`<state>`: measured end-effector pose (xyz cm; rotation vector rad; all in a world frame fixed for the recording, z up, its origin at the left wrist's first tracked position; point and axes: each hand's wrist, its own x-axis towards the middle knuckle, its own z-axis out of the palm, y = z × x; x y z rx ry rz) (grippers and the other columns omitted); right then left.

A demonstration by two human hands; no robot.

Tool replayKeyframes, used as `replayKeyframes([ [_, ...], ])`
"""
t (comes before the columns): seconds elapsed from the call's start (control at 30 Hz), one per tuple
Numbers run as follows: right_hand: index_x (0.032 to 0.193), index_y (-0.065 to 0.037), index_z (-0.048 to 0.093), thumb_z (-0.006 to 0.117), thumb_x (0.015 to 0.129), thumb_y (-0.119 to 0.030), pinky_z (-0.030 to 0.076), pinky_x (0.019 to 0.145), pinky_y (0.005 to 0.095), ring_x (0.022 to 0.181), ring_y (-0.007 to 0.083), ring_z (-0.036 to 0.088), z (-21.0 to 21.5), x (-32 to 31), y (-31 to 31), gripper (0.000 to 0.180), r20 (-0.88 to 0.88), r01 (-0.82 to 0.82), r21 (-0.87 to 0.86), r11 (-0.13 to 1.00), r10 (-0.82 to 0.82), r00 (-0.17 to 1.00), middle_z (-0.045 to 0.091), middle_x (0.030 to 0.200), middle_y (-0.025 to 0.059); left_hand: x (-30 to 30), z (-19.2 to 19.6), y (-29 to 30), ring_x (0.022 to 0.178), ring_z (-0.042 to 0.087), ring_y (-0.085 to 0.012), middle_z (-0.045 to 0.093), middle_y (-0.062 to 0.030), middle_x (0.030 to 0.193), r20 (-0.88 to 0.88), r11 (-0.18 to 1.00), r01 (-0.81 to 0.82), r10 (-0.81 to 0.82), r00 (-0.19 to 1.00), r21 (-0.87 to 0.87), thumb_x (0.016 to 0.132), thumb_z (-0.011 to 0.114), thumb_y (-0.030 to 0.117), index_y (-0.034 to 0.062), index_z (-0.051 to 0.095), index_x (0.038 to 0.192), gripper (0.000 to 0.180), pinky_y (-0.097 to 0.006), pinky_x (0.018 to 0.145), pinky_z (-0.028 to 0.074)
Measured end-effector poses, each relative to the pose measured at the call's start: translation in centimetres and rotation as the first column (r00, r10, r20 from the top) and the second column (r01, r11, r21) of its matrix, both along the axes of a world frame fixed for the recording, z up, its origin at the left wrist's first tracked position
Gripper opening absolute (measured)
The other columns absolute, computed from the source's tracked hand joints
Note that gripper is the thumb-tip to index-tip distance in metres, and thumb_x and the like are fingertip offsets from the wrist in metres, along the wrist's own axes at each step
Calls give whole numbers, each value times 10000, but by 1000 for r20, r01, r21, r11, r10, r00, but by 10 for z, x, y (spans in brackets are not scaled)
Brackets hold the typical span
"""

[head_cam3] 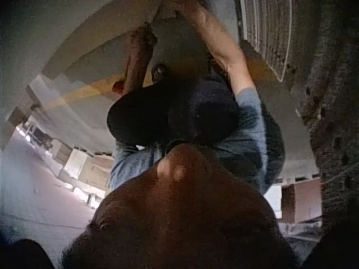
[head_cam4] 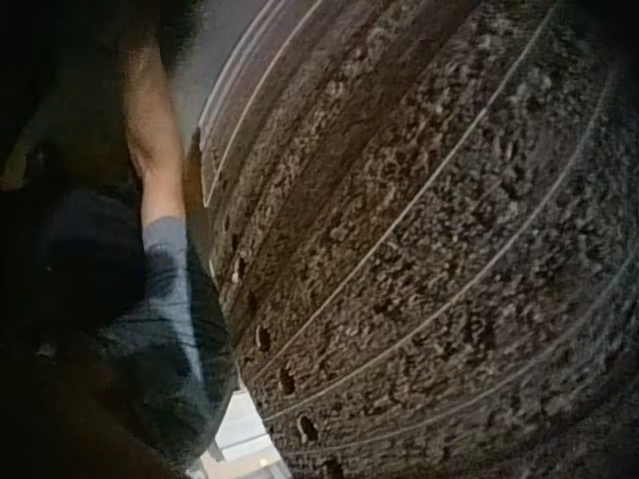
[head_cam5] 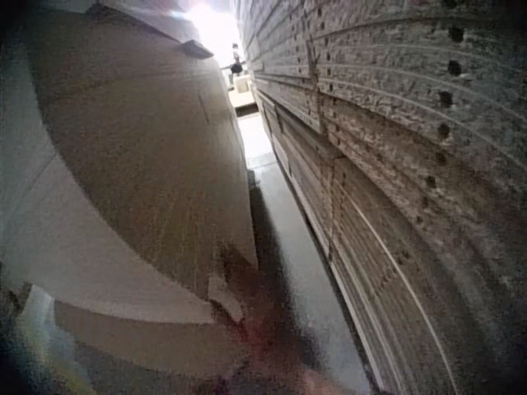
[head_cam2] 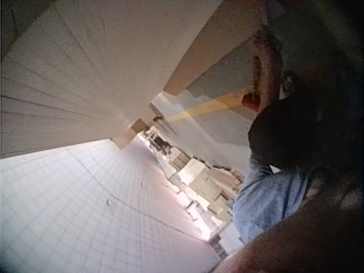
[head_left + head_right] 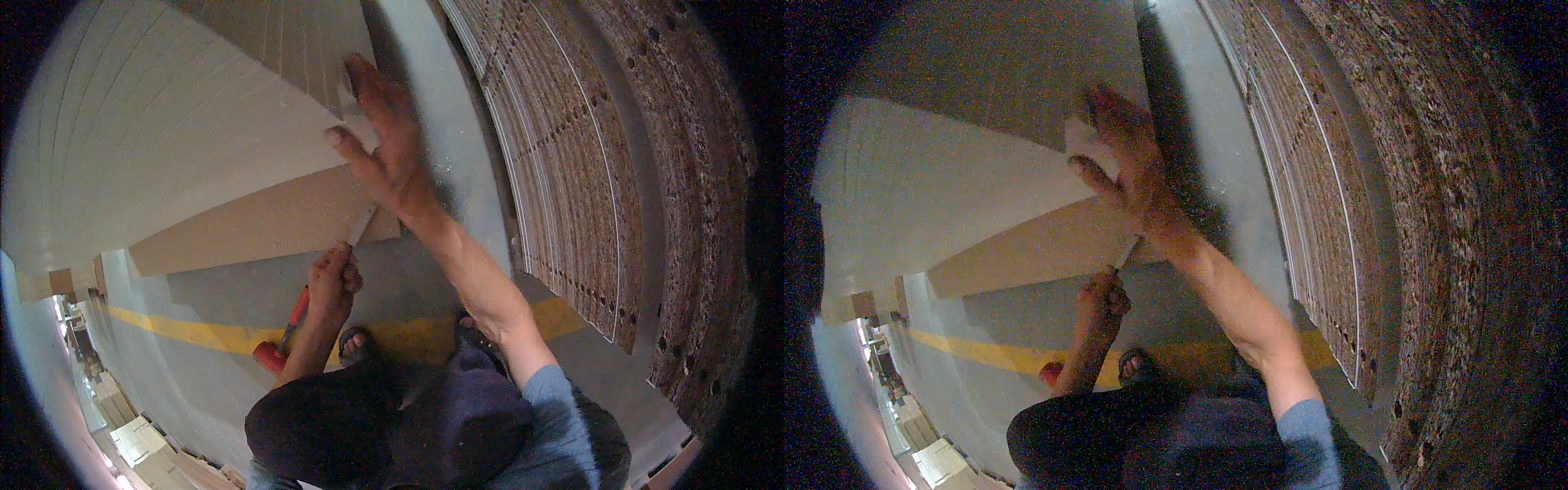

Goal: The person peels and applies a thin white strip to the edge of a stack of large white panels and then uses a small blade to scrape the edges and corners of the panels while kneeling on the floor.

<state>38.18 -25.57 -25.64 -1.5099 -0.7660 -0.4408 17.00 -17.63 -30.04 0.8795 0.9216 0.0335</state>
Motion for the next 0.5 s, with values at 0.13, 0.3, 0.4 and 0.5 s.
replayKeyframes([
  [0.13, 1363, -27, 407, 651, 797, -300, 317, 1039, 437, 1230, 371, 419, 3, -9, 2, 674, 122, 119, -9, 993, -117, 986, 450, 1345, 207, 2, -3, -1, 500, 373, -65, 434, 31, 645, 22, 1000, 30, -30, 999, 0, 922, 564, 185, 83, 522, 804, 162, -220, 439, 288],
  [0.3, 1335, 16, 416, 717, 708, -219, 335, 1024, 441, 1225, 368, 427, 24, 10, -3, 734, 59, 81, 48, 996, -83, 995, 459, 1332, 212, 2, -7, -5, 516, 380, -68, 445, 26, 665, -28, 1000, -5, 6, 1000, 18, 923, 558, 179, 84, 528, 812, 149, -219, 447, 294],
  [0.4, 1338, -6, 411, 746, 624, -146, 332, 1045, 433, 1237, 348, 427, 29, 30, 2, 800, 169, 79, -112, 991, -60, 984, 465, 1342, 181, 4, -13, -5, 536, 401, -78, 472, 15, 681, -53, 1000, -29, 29, 998, 4, 919, 561, 178, 72, 534, 825, 144, -230, 447, 304],
  [0.5, 1322, -56, 452, 728, 673, -188, 323, 1064, 475, 1217, 390, 446, 14, 47, 50, 717, 41, -238, 194, 952, 234, 971, 477, 1326, 176, -10, -28, 27, 551, 418, -92, 490, 3, 689, -38, 992, -116, 118, 992, 57, 916, 565, 190, 60, 537, 844, 151, -242, 448, 316],
])
